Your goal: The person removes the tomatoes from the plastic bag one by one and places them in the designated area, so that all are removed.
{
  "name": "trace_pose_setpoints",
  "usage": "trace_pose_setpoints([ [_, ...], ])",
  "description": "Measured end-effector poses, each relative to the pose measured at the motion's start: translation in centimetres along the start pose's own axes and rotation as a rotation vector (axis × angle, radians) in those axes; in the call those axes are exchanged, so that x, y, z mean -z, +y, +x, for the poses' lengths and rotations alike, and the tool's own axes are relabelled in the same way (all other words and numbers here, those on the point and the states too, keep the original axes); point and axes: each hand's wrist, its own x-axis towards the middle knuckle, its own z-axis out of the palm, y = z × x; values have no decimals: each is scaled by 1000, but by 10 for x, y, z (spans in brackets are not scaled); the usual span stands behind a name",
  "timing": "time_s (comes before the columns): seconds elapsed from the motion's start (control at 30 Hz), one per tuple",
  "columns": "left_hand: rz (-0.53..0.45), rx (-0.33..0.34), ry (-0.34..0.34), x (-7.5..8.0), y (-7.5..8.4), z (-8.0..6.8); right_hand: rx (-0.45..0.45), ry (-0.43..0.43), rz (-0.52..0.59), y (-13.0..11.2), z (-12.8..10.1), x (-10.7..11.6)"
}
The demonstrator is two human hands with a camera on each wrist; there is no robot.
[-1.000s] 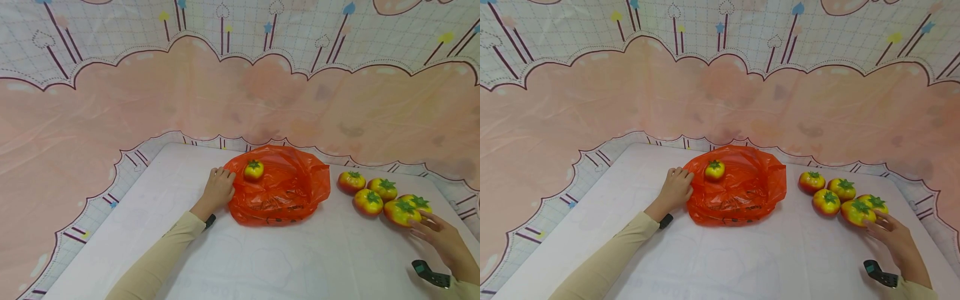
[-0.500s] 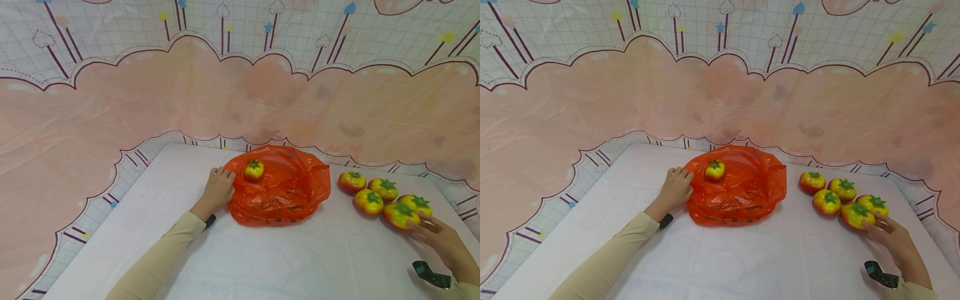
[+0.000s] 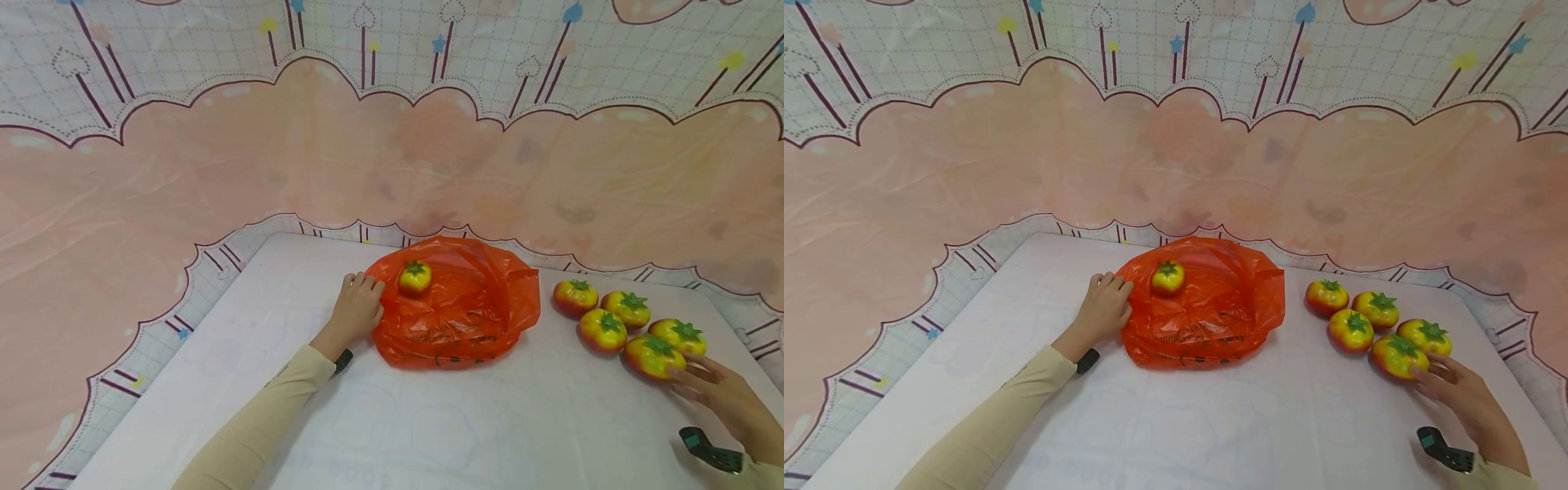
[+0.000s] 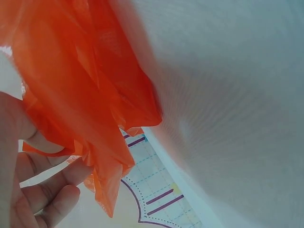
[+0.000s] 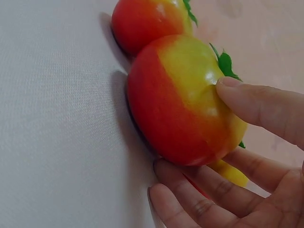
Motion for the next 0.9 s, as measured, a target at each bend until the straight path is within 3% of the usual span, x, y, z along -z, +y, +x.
trace_pose_setpoints([
  [0.3, -1, -4, 10, 0, 0, 0, 20, -59, 2, -5, -3, -1],
  [0.67, -7, 8, -21, -1, 0, 0, 9, -61, -58, 3, -1, 2],
  [0.9, -5, 11, -20, -1, 0, 1, 0, -62, -14, 7, 3, 4],
])
